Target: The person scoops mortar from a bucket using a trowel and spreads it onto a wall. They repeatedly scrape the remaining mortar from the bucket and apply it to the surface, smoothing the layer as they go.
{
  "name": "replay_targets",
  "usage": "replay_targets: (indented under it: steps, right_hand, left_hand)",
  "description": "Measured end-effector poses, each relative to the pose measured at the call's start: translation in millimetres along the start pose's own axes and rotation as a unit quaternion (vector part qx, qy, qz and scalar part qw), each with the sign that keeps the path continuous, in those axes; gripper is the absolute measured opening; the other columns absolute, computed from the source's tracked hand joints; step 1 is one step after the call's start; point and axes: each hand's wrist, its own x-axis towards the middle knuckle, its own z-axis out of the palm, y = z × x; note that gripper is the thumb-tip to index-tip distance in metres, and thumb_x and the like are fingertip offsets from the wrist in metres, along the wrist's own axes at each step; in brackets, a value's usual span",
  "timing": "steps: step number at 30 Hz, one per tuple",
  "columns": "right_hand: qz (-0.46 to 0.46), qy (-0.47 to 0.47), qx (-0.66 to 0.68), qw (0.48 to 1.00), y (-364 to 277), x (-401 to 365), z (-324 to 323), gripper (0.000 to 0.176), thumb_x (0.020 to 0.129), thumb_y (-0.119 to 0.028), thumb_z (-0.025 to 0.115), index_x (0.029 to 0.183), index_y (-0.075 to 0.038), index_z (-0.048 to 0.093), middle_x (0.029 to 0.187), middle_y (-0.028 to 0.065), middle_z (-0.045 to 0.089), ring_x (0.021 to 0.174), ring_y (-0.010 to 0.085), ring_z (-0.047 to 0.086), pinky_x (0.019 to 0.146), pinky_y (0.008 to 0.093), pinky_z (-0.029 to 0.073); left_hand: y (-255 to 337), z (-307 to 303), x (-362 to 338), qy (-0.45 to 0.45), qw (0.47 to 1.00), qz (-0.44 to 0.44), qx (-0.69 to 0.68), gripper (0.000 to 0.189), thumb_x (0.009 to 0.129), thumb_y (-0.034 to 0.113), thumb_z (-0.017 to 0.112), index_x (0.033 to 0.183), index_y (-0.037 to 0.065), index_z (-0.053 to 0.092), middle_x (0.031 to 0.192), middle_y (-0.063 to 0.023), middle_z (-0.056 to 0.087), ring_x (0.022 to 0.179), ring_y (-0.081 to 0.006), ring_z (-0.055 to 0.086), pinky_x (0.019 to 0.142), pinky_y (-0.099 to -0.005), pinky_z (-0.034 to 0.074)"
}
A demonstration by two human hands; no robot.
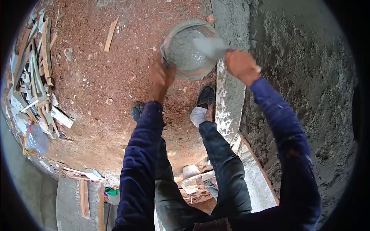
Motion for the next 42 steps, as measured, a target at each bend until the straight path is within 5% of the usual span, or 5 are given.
replay_targets:
  steps: [4, 15, 20, 28, 42]
  right_hand:
    - [0.008, -0.031, 0.392, 0.919, -61.4, 29.4, 85.1, 0.033, 0.087, -0.026, 0.055, 0.099, 0.003, 0.064, 0.096, 0.0301, 0.066, 0.085, 0.0435, 0.067, 0.080, 0.0474, 0.055]
    - [0.027, 0.109, 0.367, 0.923, -50.4, -15.3, 105.7, 0.038, 0.089, -0.032, 0.058, 0.109, 0.000, 0.063, 0.086, 0.0257, 0.067, 0.080, 0.0437, 0.066, 0.075, 0.0502, 0.053]
    - [0.018, 0.088, 0.421, 0.903, -59.8, -18.2, 97.7, 0.041, 0.090, -0.036, 0.058, 0.107, 0.001, 0.065, 0.079, 0.0253, 0.067, 0.075, 0.0417, 0.067, 0.071, 0.0506, 0.054]
    - [0.050, 0.280, 0.474, 0.833, -113.9, -121.7, 42.2, 0.036, 0.088, -0.030, 0.059, 0.108, -0.001, 0.065, 0.071, 0.0239, 0.065, 0.066, 0.0414, 0.065, 0.065, 0.0505, 0.054]
    - [-0.258, 0.158, 0.799, 0.520, -237.4, -288.6, 35.5, 0.034, 0.095, -0.032, 0.060, 0.097, 0.002, 0.065, 0.080, 0.0131, 0.064, 0.080, 0.0209, 0.066, 0.073, 0.0370, 0.053]
  left_hand:
    - [14.6, 14.5, -13.1, -0.025, 0.991, 0.105, 0.086, 0.048, 0.082, 0.001, 0.061, 0.128, -0.001, 0.048, 0.106, -0.0180, 0.066, 0.089, -0.0255, 0.068, 0.074, -0.0372, 0.059]
    - [-7.7, -14.1, -3.4, 0.033, 0.995, 0.063, 0.067, 0.054, 0.076, 0.004, 0.071, 0.125, -0.002, 0.050, 0.106, -0.0178, 0.066, 0.085, -0.0274, 0.069, 0.066, -0.0337, 0.061]
    - [-58.4, -44.7, 20.3, -0.120, 0.946, -0.249, 0.169, 0.052, 0.079, 0.004, 0.067, 0.129, 0.001, 0.052, 0.104, -0.0155, 0.066, 0.081, -0.0295, 0.067, 0.070, -0.0398, 0.060]
    - [-24.6, -65.5, 17.1, -0.050, 0.948, -0.284, -0.131, 0.040, 0.087, 0.000, 0.053, 0.126, -0.007, 0.048, 0.112, -0.0150, 0.062, 0.088, -0.0280, 0.066, 0.068, -0.0390, 0.063]
    - [68.2, -367.8, -344.4, 0.187, 0.925, -0.324, -0.062, 0.044, 0.079, -0.002, 0.057, 0.123, -0.005, 0.054, 0.118, -0.0127, 0.062, 0.105, -0.0275, 0.062, 0.094, -0.0394, 0.052]
